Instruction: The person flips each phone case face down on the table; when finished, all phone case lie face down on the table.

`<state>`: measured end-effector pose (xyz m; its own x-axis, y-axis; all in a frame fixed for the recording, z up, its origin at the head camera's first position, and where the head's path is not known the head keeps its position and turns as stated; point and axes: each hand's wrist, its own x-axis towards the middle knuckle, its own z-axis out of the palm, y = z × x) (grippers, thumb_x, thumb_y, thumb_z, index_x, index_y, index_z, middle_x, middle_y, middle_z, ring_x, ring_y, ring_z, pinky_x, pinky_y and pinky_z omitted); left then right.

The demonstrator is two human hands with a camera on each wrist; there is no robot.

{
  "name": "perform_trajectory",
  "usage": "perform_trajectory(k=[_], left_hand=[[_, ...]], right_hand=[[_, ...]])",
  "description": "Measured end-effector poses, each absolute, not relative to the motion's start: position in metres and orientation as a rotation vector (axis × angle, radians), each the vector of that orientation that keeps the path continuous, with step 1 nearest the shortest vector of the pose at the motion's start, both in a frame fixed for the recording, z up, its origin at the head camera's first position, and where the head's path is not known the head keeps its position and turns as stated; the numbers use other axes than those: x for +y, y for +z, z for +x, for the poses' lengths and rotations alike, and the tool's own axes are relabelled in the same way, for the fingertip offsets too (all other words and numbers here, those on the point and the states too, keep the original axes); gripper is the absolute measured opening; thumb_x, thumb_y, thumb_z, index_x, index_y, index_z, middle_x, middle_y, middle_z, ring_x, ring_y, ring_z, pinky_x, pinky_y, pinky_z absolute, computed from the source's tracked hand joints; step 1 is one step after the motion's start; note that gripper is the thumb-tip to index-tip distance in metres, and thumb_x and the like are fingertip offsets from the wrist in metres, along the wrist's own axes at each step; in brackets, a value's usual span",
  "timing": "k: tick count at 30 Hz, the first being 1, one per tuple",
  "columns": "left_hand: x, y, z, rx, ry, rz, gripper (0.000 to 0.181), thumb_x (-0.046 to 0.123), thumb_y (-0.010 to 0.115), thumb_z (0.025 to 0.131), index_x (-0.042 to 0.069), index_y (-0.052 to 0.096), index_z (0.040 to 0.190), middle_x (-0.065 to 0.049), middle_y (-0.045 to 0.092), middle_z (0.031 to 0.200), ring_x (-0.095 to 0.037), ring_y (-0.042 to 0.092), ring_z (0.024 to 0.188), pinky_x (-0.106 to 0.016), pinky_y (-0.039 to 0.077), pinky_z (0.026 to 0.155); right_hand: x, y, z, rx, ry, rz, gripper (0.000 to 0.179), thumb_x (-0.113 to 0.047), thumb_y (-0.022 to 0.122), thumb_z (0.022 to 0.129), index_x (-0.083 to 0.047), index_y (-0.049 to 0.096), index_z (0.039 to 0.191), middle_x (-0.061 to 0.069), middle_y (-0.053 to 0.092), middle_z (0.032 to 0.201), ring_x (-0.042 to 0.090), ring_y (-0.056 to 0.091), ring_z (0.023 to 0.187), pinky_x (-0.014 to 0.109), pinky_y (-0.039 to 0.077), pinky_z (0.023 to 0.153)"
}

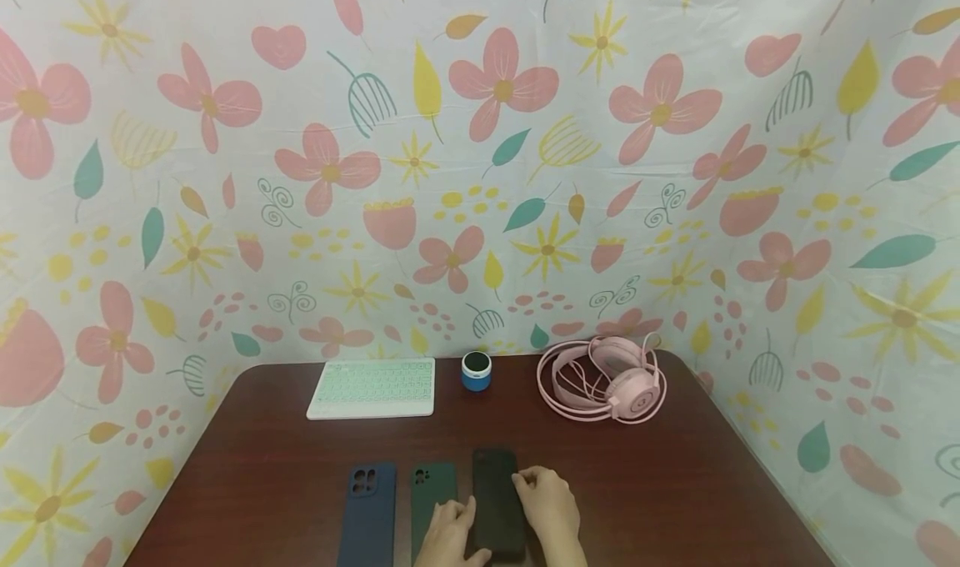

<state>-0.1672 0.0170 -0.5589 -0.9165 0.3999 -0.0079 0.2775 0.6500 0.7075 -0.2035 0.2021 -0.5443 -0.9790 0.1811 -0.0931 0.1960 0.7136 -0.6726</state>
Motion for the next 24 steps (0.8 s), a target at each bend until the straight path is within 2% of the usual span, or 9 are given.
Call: perform_trajectory(k=[8, 15, 24], left_hand=[[0.0184, -0.5599, -0.1658, 2.727, 1.079, 0.562, 0.062, 0.023, 0.077, 0.082, -0.011, 0.055, 0.129, -0.005, 0.049, 0.096, -0.028, 0.05, 0.101, -0.061, 0.027, 0.101], [0.0209, -0.5591, -0.1671, 2.817, 0.974, 0.533, 0.059, 0.019, 0.079, 0.081, -0.008, 0.058, 0.128, -0.006, 0.049, 0.095, -0.04, 0.044, 0.118, -0.062, 0.024, 0.103], [0.0187, -0.5614, -0.1683, 2.799, 0.877, 0.562, 0.056, 0.027, 0.077, 0.082, -0.005, 0.061, 0.126, -0.009, 0.054, 0.097, -0.04, 0.047, 0.118, -0.061, 0.028, 0.101]], right_hand=[[0.2021, -0.544, -0.2023, 2.873, -1.124, 0.315, 0.02, -0.033, 0.071, 0.087, -0.013, 0.075, 0.092, 0.001, 0.067, 0.086, 0.017, 0.06, 0.07, 0.042, 0.048, 0.06], [0.2024, -0.5441, -0.2019, 2.845, -1.126, 0.308, 0.018, -0.031, 0.072, 0.087, -0.014, 0.075, 0.091, 0.0, 0.066, 0.085, 0.016, 0.059, 0.069, 0.04, 0.047, 0.058], [0.2039, -0.5389, -0.1998, 2.791, -1.129, 0.316, 0.013, -0.026, 0.072, 0.087, -0.014, 0.075, 0.089, 0.0, 0.066, 0.084, 0.016, 0.058, 0.067, 0.038, 0.046, 0.057]])
